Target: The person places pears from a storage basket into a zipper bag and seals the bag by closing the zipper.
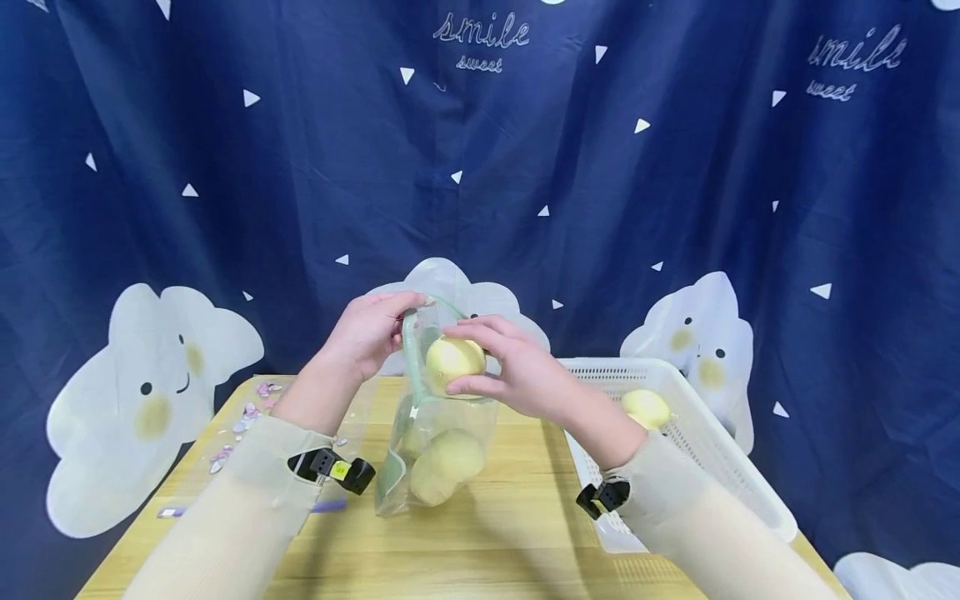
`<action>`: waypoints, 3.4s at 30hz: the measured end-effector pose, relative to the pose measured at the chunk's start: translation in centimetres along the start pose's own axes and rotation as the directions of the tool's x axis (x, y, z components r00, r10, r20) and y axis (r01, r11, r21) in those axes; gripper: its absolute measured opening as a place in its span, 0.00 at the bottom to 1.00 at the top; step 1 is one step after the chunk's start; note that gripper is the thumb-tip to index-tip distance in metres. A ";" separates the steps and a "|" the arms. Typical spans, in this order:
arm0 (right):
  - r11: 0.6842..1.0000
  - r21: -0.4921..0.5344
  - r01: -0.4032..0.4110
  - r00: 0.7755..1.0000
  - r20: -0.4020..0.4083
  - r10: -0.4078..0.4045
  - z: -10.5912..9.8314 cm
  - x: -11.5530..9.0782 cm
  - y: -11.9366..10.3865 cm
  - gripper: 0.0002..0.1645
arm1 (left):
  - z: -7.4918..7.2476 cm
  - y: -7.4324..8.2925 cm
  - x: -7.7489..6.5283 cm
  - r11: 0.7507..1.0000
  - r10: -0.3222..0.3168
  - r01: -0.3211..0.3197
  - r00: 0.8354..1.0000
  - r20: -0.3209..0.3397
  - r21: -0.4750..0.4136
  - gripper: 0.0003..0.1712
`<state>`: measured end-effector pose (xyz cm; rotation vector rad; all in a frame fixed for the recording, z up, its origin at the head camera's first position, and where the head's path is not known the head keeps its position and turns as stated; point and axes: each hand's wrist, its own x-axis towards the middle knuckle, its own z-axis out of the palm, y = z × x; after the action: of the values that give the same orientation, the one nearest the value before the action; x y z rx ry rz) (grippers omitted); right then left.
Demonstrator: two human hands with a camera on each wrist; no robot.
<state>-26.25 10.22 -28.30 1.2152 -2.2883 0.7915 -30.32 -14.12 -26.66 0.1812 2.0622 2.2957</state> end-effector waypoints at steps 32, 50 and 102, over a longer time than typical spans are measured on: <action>0.933 0.064 -0.354 0.934 -0.035 0.356 5.0 -5.5 -4.9 0.06 | 0.6 -0.4 0.4 0.988 0.006 -0.014 0.999 -0.048 -0.151 0.17; 0.810 0.222 -0.543 0.808 -0.125 0.576 7.7 -4.0 -4.9 0.06 | 0.7 -0.5 0.4 0.990 0.007 -0.011 0.999 -0.033 -0.143 0.18; 0.925 0.206 -0.318 0.897 -0.252 0.364 -1.3 -5.3 0.9 0.02 | -4.7 -8.7 2.2 0.997 -0.002 0.000 1.000 0.021 0.076 0.13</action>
<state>-24.10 14.71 -30.76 0.7003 -2.2529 1.2136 -33.38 -17.53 -35.64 0.2070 2.1402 2.2067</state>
